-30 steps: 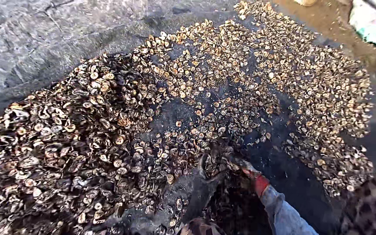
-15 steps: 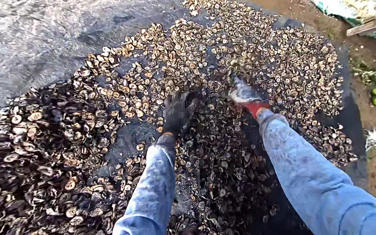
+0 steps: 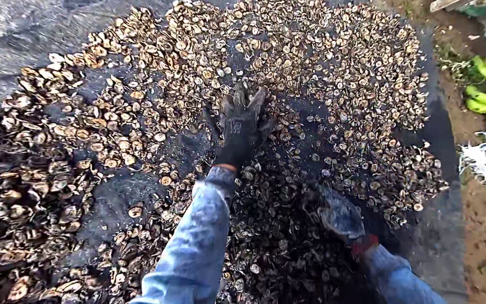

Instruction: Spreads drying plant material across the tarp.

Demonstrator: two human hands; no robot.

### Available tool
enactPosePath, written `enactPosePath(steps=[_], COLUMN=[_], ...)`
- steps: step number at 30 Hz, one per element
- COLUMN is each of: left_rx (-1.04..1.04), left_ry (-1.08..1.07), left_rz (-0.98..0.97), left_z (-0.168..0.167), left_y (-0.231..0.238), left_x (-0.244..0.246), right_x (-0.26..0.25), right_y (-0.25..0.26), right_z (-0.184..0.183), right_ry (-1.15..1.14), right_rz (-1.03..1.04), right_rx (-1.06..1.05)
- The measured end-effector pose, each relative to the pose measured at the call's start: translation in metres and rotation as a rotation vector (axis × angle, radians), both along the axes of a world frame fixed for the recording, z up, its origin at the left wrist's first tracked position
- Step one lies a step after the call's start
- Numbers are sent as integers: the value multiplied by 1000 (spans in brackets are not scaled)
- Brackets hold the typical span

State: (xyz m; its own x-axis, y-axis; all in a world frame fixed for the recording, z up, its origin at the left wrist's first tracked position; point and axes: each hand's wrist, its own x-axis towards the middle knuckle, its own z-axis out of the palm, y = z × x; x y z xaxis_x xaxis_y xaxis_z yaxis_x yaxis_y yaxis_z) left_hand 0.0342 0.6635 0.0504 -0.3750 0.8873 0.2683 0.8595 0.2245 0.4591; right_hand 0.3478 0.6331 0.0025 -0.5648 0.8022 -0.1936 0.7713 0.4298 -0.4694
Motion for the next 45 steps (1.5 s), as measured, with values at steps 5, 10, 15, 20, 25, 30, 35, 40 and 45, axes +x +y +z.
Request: enactPosePath(steps=[5, 10, 15, 20, 25, 30, 35, 40, 45], left_rx=[-323, -415, -708, -362, 46, -256, -363, -217, -507], left_ry=[136, 185, 97, -354, -103, 7, 69, 93, -8], left_rz=[-206, -188, -120, -108, -10, 23, -388, -340, -531], left_z=[-65, -57, -52, -55, -19, -33, -64, -75, -71], left_y=[42, -70, -220, -280, -189, -84, -107, -160, -265], left_x=[9, -15, 38, 63, 1, -22, 12, 22, 107], right_x=[-53, -92, -106, -56, -100, -134, -13, 5, 14], right_y=[123, 136, -23, -112, -28, 9, -44, -91, -163], right_z=[37, 48, -8, -17, 20, 41, -46, -27, -41], right_ry=[245, 201, -19, 48, 342, 140, -26, -137, -82], right_rz=[-381, -259, 448, 608, -12, 58, 195, -17, 297], right_rx=[-175, -25, -3, 44, -457, -88, 190, 129, 54])
